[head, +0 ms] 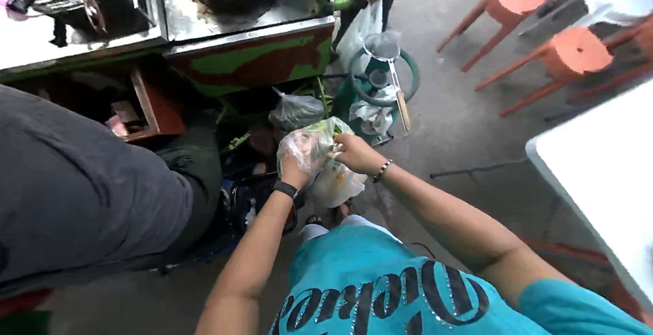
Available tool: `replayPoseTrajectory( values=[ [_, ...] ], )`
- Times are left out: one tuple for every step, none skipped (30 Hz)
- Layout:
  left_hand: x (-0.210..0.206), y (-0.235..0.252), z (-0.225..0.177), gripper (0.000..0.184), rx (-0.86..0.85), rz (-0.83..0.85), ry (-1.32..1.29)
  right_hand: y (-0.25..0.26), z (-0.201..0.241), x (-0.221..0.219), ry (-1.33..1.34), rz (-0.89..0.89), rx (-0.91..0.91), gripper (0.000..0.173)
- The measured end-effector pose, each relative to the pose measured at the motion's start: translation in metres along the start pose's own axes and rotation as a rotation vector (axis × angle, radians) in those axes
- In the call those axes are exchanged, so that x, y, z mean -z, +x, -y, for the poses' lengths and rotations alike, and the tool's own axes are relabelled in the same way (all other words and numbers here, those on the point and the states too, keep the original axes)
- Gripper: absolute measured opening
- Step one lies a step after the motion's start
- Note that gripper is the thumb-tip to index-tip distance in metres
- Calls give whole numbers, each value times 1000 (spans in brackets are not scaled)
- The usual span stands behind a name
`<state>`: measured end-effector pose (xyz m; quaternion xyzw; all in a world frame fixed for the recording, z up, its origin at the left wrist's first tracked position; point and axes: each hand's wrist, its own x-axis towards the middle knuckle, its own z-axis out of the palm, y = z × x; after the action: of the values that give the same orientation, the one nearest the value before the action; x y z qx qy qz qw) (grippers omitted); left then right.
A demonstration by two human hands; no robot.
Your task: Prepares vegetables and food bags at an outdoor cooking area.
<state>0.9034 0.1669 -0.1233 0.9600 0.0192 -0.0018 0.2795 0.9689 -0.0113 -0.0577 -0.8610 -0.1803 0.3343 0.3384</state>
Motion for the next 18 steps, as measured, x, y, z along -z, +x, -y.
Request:
replayPoseTrajectory(
  values=[
    [-4, 11, 1, 54, 44, -12, 5, 13, -1, 4, 3, 12, 25, 37],
    [-5, 18, 1, 51, 89, -11, -14, 25, -1, 7, 7, 34, 46, 36],
    [-6, 23, 1, 48, 134, -2, -29, 35, -3, 9, 16, 57, 56, 35],
    [-8, 27, 0, 45, 174, 8, -44, 42, -3, 10, 32, 81, 56, 35],
    [-9, 33, -2, 41, 170, -3, -24, 49, -4, 11, 49, 99, 48, 35],
    [-12, 40, -3, 34, 90, -57, 49, 56, -6, 11, 70, 107, 44, 37],
    [-16, 50, -1, 26, -1, -130, 114, 64, -8, 12, 94, 110, 42, 37],
    [-20, 59, 2, 20, -54, -183, 143, 74, -8, 13, 110, 118, 34, 36],
    [-23, 67, 6, 18, -75, -214, 141, 82, -6, 15, 120, 137, 13, 36],
    [-26, 73, 9, 17, -69, -225, 120, 88, -6, 16, 127, 143, -1, 38],
    [-27, 77, 12, 18, -30, -210, 89, 93, -6, 15, 141, 134, -7, 40],
    [-27, 80, 14, 22, 37, -167, 52, 95, -6, 13, 170, 112, -11, 45],
    [-26, 81, 16, 30, 143, -94, -6, 94, -6, 11, 198, 84, -8, 57],
    [-27, 83, 20, 36, 245, -35, -63, 87, -5, 11, 227, 70, -9, 71],
    [-31, 86, 26, 38, 307, -1, -82, 82, -5, 12, 255, 78, -19, 79],
    [-36, 90, 33, 37, 343, 16, -75, 80, -8, 14, 278, 91, -25, 80],
    [-41, 96, 40, 36, 354, 22, -57, 78, -11, 17, 302, 112, -34, 78],
    [-42, 104, 43, 35, 348, 29, -20, 76, -15, 19, 320, 130, -40, 74]
  ],
)
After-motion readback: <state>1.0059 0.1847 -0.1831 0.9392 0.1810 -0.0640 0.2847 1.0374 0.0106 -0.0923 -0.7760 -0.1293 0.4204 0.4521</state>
